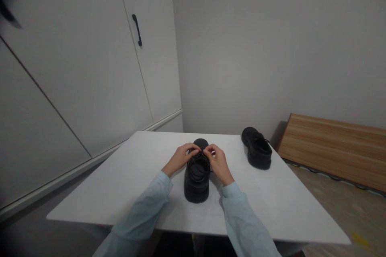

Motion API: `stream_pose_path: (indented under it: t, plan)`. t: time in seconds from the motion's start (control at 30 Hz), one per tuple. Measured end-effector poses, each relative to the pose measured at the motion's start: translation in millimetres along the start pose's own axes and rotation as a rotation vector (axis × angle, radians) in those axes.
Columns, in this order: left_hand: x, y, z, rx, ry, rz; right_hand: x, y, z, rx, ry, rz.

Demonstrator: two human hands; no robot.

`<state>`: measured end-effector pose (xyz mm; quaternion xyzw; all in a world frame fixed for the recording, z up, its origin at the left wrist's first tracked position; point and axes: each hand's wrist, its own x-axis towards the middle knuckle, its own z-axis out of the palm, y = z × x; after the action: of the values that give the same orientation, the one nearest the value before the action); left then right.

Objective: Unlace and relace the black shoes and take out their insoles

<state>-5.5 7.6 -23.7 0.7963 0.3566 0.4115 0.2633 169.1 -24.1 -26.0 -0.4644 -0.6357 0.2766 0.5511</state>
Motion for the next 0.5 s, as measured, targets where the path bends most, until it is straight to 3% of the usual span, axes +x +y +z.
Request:
stream_pose_path:
  t: [0.17, 0.37, 0.5]
  plan:
    - [-0.2, -0.4, -0.3, 0.002, -0.004, 0.011, 2.4, 2.4, -5.3, 0.147, 0.044, 0.059]
    - [0.4, -0.8, -0.2, 0.000, -0.006, 0.011, 2.7, 3.9, -9.8, -0.002, -0.078, 0.095]
    - [0.6, 0.7, 0.0, -0.001, -0.001, -0.004, 2.6, 4.9, -6.8, 0.008, -0.035, 0.093]
